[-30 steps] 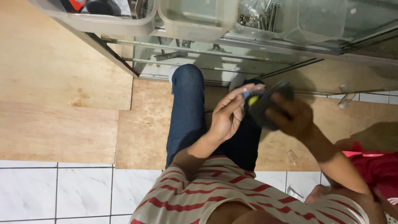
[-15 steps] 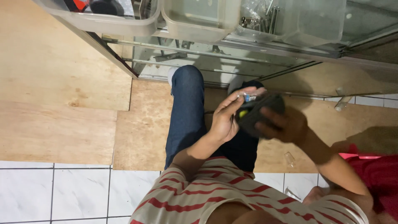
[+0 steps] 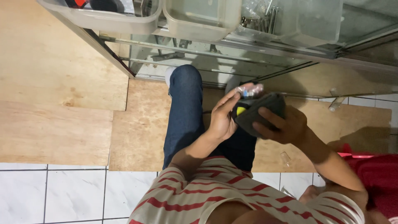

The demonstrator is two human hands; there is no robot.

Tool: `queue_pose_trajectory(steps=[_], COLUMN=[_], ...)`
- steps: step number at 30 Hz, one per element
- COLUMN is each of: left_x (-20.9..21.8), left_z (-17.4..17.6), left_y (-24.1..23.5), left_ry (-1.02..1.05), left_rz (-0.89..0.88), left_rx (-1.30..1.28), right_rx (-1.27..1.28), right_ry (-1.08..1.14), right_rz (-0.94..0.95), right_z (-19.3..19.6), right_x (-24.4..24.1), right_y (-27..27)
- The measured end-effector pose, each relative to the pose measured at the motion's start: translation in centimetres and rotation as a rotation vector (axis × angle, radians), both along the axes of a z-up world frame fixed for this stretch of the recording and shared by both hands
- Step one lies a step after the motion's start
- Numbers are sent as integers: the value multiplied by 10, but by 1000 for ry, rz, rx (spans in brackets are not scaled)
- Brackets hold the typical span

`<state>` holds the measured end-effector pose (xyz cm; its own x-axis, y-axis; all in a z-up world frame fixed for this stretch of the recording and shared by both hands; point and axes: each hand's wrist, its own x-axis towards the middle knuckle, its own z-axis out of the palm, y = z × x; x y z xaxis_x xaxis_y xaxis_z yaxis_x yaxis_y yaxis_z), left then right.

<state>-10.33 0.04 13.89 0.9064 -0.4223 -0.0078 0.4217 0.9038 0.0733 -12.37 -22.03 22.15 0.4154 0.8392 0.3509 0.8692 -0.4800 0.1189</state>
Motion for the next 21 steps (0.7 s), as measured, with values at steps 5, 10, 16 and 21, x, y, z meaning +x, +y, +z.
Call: queue_pose_trajectory(steps=[5, 10, 16, 21], left_x=[-3, 0, -1, -4], left_z=[-14, -7, -2, 0], left_y=[0, 2, 0, 5], left_ry=[-104, -38, 43, -110], left_rz=[2, 1, -27, -20], left_rx=[6, -54, -67, -25], right_rx=[-25, -59, 306, -77], right_ry=[-109, -270, 221, -106], right_rz=[-104, -294, -486, -164], right_z=[1, 17, 13, -6], right_x=[12, 13, -2, 9], right_y=[-14, -21, -1, -17])
